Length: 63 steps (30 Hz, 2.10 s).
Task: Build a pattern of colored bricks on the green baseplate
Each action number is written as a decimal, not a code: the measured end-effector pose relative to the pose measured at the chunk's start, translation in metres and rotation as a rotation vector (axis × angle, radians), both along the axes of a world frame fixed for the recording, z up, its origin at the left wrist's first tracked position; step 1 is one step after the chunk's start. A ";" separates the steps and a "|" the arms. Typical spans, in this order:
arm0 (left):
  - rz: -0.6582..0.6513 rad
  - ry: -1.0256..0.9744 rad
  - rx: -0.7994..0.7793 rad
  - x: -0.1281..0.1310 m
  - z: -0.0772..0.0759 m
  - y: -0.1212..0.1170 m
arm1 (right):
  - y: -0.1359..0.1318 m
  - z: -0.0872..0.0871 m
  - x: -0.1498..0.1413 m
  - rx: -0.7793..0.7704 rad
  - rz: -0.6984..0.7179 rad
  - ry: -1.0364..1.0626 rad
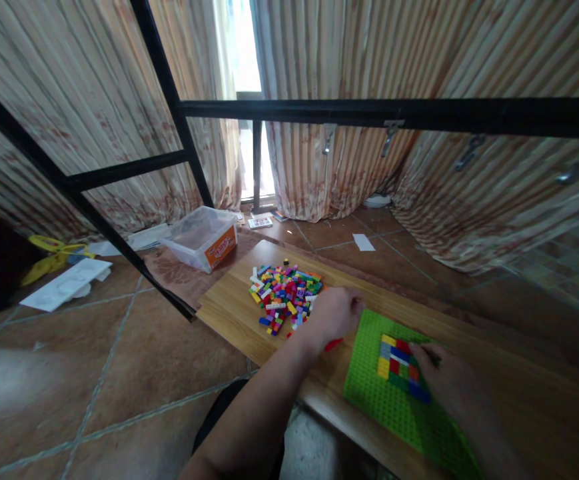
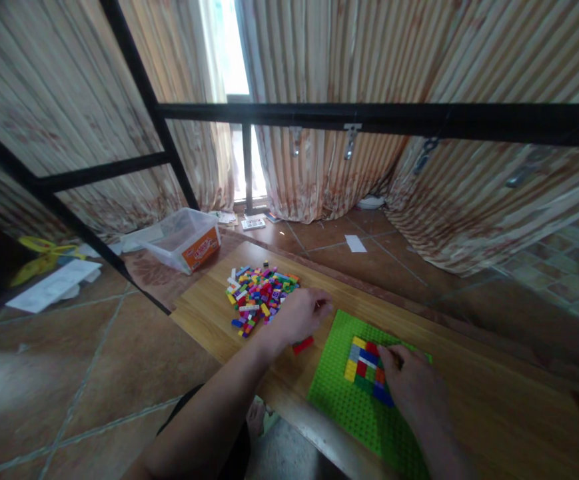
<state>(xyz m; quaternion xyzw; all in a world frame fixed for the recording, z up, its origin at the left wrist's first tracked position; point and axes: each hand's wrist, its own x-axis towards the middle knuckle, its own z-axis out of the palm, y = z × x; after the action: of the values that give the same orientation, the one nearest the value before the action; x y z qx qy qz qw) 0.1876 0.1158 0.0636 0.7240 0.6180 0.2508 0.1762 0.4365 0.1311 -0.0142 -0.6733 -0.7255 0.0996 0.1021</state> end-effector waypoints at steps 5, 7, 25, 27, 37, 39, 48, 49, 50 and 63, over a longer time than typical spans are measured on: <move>0.255 -0.048 0.037 -0.057 0.007 -0.014 | 0.001 0.002 -0.003 0.007 0.021 -0.018; 0.450 -0.038 0.007 -0.080 0.003 -0.026 | 0.002 0.001 -0.004 0.010 0.028 -0.019; 0.653 0.069 -0.206 -0.120 -0.024 -0.060 | 0.003 0.001 -0.010 0.018 0.030 0.028; 0.628 -0.009 -0.173 -0.120 -0.021 -0.062 | 0.002 0.002 -0.010 0.011 0.033 0.045; 0.047 -0.415 -0.142 -0.018 -0.012 -0.039 | -0.017 0.041 -0.027 0.285 -0.006 0.417; -0.029 -0.415 -0.148 0.013 -0.014 -0.031 | -0.019 0.046 -0.028 0.326 0.015 0.521; -0.084 -0.410 -0.231 0.083 -0.021 -0.008 | -0.024 0.044 -0.007 0.222 0.297 0.604; -0.079 -0.409 -0.233 0.083 -0.022 -0.008 | -0.024 0.044 -0.005 0.208 0.304 0.591; -0.078 -0.409 -0.238 0.082 -0.022 -0.007 | -0.025 0.043 -0.003 0.194 0.308 0.580; 0.080 -0.082 -0.205 0.056 -0.024 0.002 | -0.023 0.038 -0.008 0.149 0.214 0.418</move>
<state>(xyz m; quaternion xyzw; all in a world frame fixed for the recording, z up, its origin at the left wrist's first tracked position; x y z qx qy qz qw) 0.2436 0.1181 0.0396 0.6658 0.6612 0.2226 0.2644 0.4285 0.1084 0.0236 -0.5478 -0.7612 0.1931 0.2884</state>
